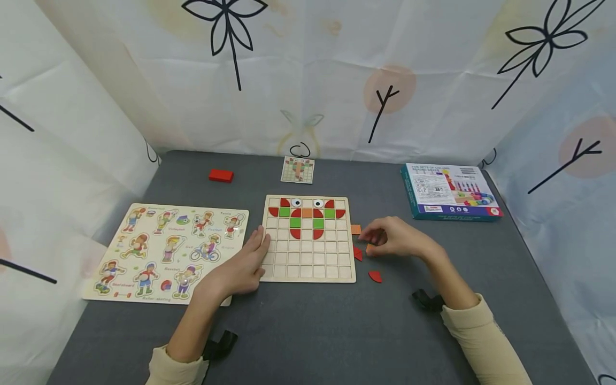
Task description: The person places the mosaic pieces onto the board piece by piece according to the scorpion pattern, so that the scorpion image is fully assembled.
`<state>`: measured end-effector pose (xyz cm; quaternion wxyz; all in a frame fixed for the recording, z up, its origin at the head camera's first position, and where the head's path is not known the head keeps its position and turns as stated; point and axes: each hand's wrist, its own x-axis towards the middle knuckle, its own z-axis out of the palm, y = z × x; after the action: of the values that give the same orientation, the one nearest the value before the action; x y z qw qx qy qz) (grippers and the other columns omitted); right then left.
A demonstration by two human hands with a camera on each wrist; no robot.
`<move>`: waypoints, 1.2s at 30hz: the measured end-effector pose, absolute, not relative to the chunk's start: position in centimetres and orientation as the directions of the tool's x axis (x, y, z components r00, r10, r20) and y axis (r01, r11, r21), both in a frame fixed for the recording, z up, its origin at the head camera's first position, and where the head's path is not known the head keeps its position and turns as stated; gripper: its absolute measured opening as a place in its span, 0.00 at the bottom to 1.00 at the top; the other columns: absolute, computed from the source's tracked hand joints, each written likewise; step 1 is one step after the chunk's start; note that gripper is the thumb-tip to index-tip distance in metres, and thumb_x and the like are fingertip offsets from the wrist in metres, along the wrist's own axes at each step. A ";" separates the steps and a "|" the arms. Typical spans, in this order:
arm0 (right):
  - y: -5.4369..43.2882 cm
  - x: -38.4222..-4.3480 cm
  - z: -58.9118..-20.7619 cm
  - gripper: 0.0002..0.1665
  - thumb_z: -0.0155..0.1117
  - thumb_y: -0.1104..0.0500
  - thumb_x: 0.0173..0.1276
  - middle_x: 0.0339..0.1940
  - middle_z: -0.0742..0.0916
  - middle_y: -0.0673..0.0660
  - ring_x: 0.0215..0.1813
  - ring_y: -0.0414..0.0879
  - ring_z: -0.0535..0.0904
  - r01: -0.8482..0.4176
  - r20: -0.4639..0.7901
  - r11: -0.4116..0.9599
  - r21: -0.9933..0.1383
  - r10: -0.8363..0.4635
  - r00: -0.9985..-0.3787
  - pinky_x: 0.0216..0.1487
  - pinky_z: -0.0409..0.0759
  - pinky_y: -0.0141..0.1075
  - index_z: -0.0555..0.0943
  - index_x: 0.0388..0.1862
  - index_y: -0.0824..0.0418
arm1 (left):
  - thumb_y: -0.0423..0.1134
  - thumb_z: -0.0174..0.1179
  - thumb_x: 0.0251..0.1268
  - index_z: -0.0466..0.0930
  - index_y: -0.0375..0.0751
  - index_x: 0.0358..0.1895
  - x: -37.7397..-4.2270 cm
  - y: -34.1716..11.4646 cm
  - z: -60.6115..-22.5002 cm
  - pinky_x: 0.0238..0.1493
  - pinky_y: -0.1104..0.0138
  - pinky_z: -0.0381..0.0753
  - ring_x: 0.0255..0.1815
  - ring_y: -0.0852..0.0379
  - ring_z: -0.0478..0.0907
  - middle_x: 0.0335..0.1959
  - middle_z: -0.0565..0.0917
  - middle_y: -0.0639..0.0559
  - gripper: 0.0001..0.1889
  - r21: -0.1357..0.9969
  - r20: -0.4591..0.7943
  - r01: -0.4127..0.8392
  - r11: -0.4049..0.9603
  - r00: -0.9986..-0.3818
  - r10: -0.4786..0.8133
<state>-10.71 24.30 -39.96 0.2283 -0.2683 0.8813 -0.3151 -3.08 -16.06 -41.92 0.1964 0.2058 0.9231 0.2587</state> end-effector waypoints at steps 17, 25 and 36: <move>24.9 -9.9 -40.8 0.14 0.76 0.64 0.69 0.43 0.91 0.54 0.42 0.45 0.84 -0.410 -0.184 0.680 -0.608 -0.623 -0.760 0.43 0.85 0.33 0.90 0.52 0.63 | 0.37 0.63 0.77 0.50 0.30 0.87 -3.1 -16.0 -42.4 0.90 0.39 0.51 0.93 0.32 0.38 0.92 0.40 0.32 0.44 0.563 -0.272 0.244 0.790 -0.848 0.456; 23.2 -10.5 -40.3 0.17 0.76 0.63 0.69 0.46 0.91 0.55 0.43 0.45 0.86 -0.451 -0.090 0.643 -0.618 -0.629 -0.772 0.46 0.88 0.36 0.89 0.56 0.63 | 0.43 0.68 0.75 0.50 0.33 0.88 -3.1 -15.8 -42.3 0.90 0.38 0.50 0.93 0.31 0.37 0.92 0.39 0.32 0.48 0.559 -0.289 0.227 0.797 -0.848 0.445; 17.6 -12.6 -39.9 0.17 0.76 0.64 0.70 0.50 0.91 0.58 0.46 0.48 0.89 -0.506 -0.030 0.554 -0.661 -0.693 -0.720 0.51 0.91 0.46 0.89 0.56 0.65 | 0.47 0.69 0.74 0.52 0.36 0.89 -3.0 -15.6 -42.2 0.88 0.37 0.54 0.93 0.29 0.37 0.91 0.39 0.30 0.49 0.548 -0.290 0.238 0.802 -0.845 0.448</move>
<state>-12.61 17.63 -39.91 0.1451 -0.3449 0.8696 -0.3223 -2.96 -15.64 -42.16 0.2073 0.1852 0.9263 0.2543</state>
